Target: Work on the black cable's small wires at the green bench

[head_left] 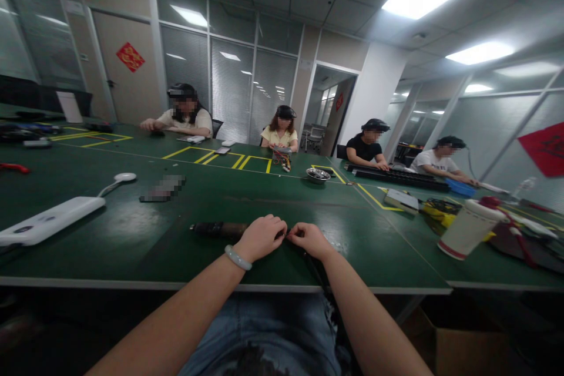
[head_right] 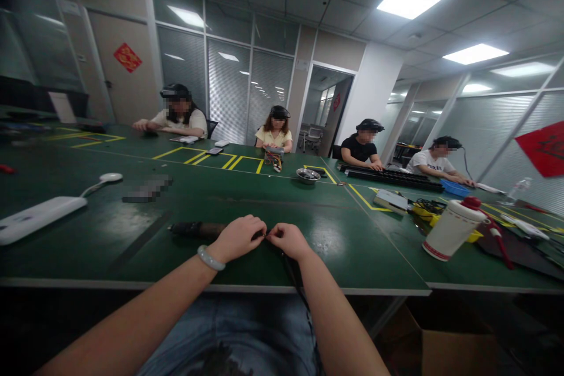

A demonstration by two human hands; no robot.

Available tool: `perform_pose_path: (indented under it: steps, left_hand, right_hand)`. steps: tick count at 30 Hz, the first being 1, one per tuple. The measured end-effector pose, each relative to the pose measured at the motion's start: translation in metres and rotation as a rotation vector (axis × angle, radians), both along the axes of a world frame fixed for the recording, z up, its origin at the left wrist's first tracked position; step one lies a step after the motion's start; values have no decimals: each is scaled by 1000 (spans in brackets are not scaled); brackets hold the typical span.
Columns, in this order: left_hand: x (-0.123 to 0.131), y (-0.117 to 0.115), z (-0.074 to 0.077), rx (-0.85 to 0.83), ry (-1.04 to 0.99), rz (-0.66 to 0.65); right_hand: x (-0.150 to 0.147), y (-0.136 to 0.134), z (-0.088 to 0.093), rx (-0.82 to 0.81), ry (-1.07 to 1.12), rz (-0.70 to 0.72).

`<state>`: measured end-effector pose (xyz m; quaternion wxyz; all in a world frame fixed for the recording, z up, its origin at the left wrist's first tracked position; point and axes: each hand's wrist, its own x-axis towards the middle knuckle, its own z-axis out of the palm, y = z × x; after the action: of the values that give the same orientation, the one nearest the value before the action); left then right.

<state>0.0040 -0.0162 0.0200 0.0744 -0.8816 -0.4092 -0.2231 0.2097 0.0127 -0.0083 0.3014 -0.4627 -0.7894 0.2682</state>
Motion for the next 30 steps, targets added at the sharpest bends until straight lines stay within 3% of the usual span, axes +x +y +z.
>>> perform_pose_path:
  steps: [17, 30]
  left_hand:
    - [-1, 2, -4, 17, 1, -4]
    - [0, 2, -2, 12, 7, -3]
  right_hand:
    - [1, 5, -6, 24, -9, 8]
    - [0, 1, 0, -1, 2, 2]
